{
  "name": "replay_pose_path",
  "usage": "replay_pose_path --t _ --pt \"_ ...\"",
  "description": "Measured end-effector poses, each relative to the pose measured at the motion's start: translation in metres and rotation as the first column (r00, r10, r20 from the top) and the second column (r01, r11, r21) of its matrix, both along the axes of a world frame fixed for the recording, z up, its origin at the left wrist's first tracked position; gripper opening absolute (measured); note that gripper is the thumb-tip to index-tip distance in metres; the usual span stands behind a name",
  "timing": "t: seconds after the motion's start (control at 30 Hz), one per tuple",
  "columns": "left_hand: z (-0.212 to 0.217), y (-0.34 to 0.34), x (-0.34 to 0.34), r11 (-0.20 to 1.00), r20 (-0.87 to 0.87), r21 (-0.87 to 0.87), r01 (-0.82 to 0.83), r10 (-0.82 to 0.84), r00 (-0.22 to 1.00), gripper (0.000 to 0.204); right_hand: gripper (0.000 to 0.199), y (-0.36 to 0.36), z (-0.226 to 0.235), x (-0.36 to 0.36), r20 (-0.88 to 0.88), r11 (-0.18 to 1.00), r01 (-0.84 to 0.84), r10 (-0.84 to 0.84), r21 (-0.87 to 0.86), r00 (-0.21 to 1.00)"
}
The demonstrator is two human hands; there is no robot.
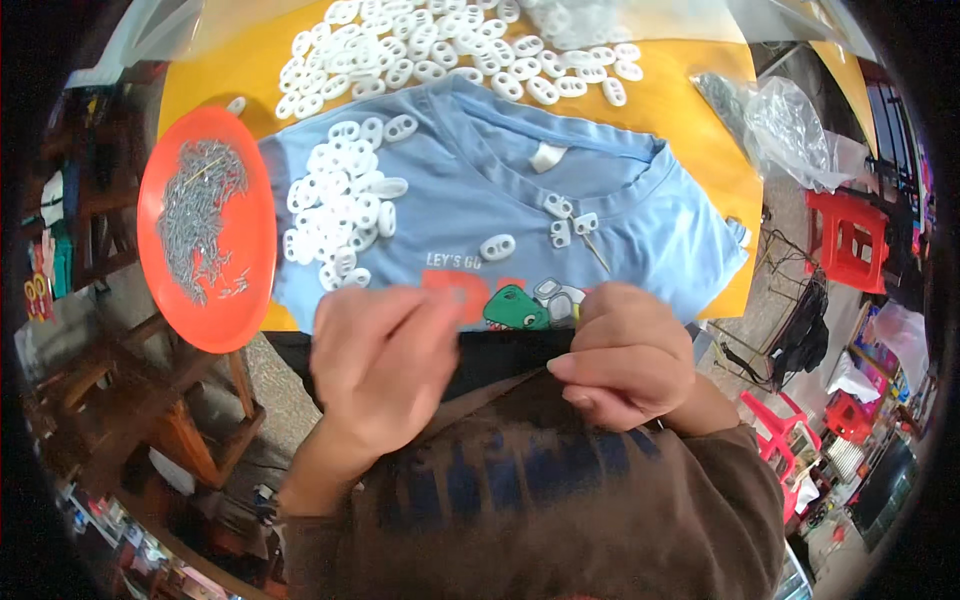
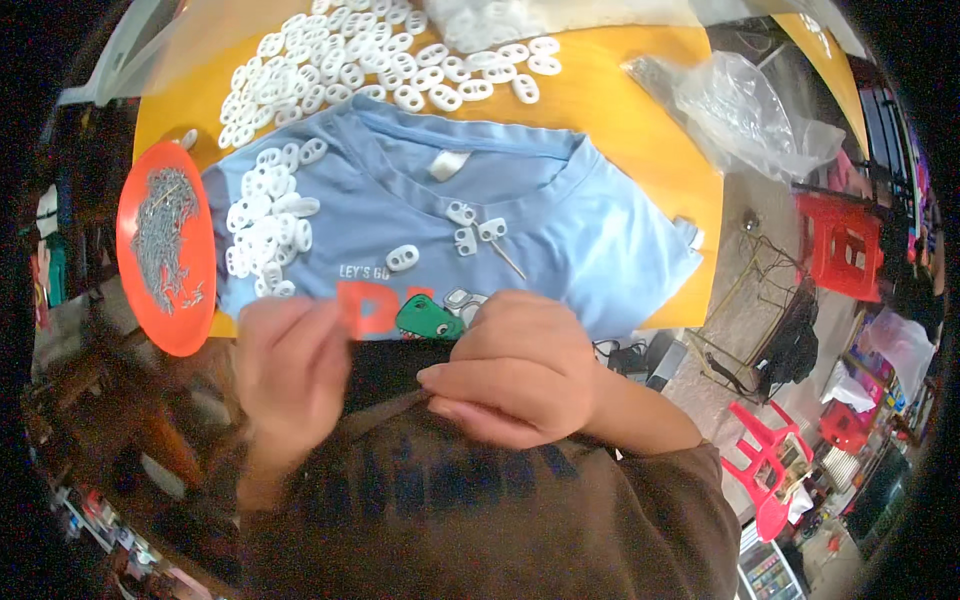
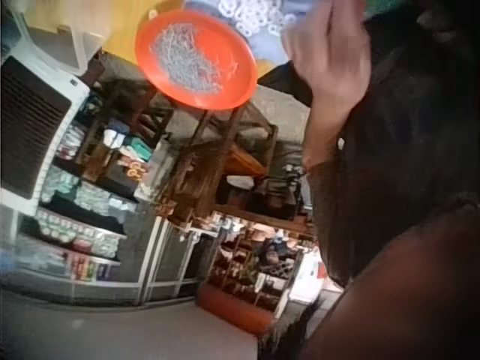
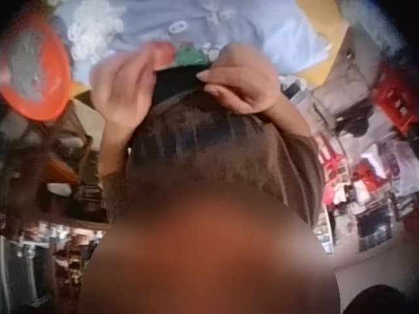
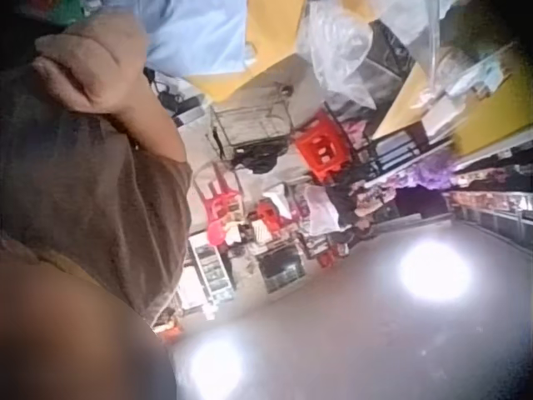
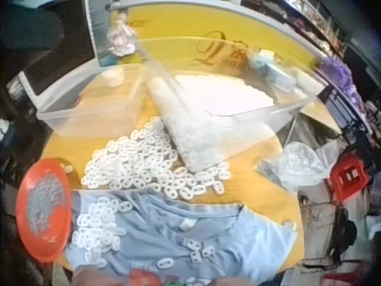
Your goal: Assembling plastic cord locks by inserting a metal spring and a button into the plastic housing.
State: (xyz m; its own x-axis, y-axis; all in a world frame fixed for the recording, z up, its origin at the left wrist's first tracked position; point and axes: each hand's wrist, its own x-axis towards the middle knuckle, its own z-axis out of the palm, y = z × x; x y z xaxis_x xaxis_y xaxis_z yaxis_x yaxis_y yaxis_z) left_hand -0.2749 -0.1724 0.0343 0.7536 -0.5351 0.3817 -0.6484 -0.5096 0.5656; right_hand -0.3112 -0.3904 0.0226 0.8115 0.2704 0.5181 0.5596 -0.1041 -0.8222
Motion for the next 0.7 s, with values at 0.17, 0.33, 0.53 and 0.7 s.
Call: replay_pose_path --t 0.17,0.33,0.53,0.7 --pt "-0.014 -0.041 0.020 0.972 0.038 0.235 0.016 -0.026 0.999 0.035 0.018 -0.022 0.004 -0.005 -0.051 0.988 0.132 -0.136 -0.081 0.989" --pt "-0.014 -0.042 0.023 0.973 -0.010 0.227 0.040 -0.039 0.999 0.033 0.023 -0.030 0.002 -0.003 -0.082 0.841 0.411 -0.465 -0.351 0.881" --pt "-0.013 -0.045 0.025 0.976 -0.043 0.217 0.028 -0.019 0.999 0.030 0.028 -0.036 -0.002 0.022 0.028 0.729 0.347 -0.411 -0.590 0.911" --pt "-0.011 -0.041 0.023 0.975 -0.026 0.224 -0.007 0.013 1.000 0.029 0.025 -0.034 -0.001 0.026 0.005 0.734 0.303 -0.378 -0.609 0.926"
